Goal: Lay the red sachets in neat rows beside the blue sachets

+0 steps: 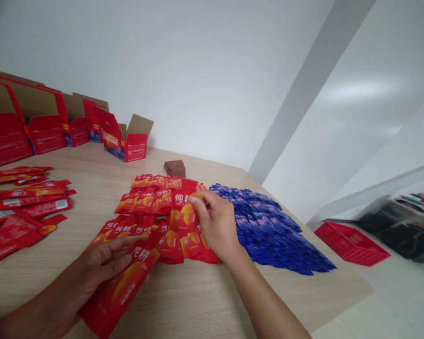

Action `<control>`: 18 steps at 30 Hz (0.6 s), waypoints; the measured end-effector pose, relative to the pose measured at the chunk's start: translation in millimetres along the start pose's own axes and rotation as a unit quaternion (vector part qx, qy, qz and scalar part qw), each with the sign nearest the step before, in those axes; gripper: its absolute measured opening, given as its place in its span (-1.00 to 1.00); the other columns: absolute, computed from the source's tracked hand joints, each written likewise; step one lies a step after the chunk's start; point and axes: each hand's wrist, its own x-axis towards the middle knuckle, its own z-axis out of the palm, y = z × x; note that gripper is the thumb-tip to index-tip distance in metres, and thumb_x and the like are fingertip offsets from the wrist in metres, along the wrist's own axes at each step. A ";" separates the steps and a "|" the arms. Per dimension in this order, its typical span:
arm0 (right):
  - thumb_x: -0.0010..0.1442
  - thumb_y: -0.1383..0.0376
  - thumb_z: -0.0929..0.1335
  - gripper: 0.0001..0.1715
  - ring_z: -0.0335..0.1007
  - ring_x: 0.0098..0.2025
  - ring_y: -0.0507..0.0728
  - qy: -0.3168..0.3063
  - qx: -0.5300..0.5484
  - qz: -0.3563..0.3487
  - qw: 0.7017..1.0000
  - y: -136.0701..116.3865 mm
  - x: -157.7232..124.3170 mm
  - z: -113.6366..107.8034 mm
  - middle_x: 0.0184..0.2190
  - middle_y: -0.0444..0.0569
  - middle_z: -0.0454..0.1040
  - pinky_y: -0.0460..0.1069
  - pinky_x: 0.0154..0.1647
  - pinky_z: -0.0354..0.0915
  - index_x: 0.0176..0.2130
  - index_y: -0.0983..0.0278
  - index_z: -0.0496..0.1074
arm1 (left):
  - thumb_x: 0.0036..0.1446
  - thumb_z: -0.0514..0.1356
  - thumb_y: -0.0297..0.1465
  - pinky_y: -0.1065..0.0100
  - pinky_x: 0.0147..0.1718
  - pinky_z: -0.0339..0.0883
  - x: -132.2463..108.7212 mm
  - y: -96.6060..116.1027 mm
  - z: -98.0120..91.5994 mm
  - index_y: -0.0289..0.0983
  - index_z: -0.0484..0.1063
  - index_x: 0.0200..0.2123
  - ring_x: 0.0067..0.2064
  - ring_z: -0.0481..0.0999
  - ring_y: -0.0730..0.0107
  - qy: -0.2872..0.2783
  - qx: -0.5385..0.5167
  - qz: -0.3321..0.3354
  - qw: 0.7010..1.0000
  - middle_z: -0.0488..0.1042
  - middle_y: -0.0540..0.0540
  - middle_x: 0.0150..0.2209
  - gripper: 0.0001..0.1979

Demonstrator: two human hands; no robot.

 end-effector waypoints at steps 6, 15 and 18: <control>0.50 0.06 0.45 -0.63 0.55 -0.26 0.06 -0.044 -0.013 0.224 0.974 72.2 82.6 30.8 -0.17 -0.05 0.58 -0.01 -0.22 0.54 -0.01 0.34 0.54 | -0.53 0.74 -0.09 0.23 -0.30 0.62 6.1 1.2 -3.4 -0.17 0.68 0.04 -0.18 0.76 -0.03 0.068 -0.029 0.007 0.997 0.75 -0.24 -0.03 -0.07; 0.48 0.07 0.47 -0.53 0.57 0.08 0.24 -0.108 -0.118 0.317 0.935 105.5 116.2 77.4 0.16 0.07 0.54 0.18 0.09 0.57 0.21 0.31 0.50 | -0.25 0.68 -0.19 0.16 -0.28 0.66 22.0 -15.2 -21.2 -0.17 0.67 0.08 -0.13 0.77 -0.14 0.068 -0.051 0.045 0.995 0.76 -0.28 -0.10 -0.25; 0.47 0.09 0.48 -0.55 0.57 0.10 0.24 -0.126 -0.162 0.300 0.931 99.9 117.6 79.2 0.16 0.07 0.54 0.19 0.11 0.56 0.20 0.30 0.51 | -0.25 0.69 -0.16 0.13 -0.26 0.68 19.4 -13.9 -25.3 -0.14 0.68 0.05 -0.11 0.78 -0.17 0.058 -0.056 0.040 0.996 0.76 -0.26 -0.11 -0.28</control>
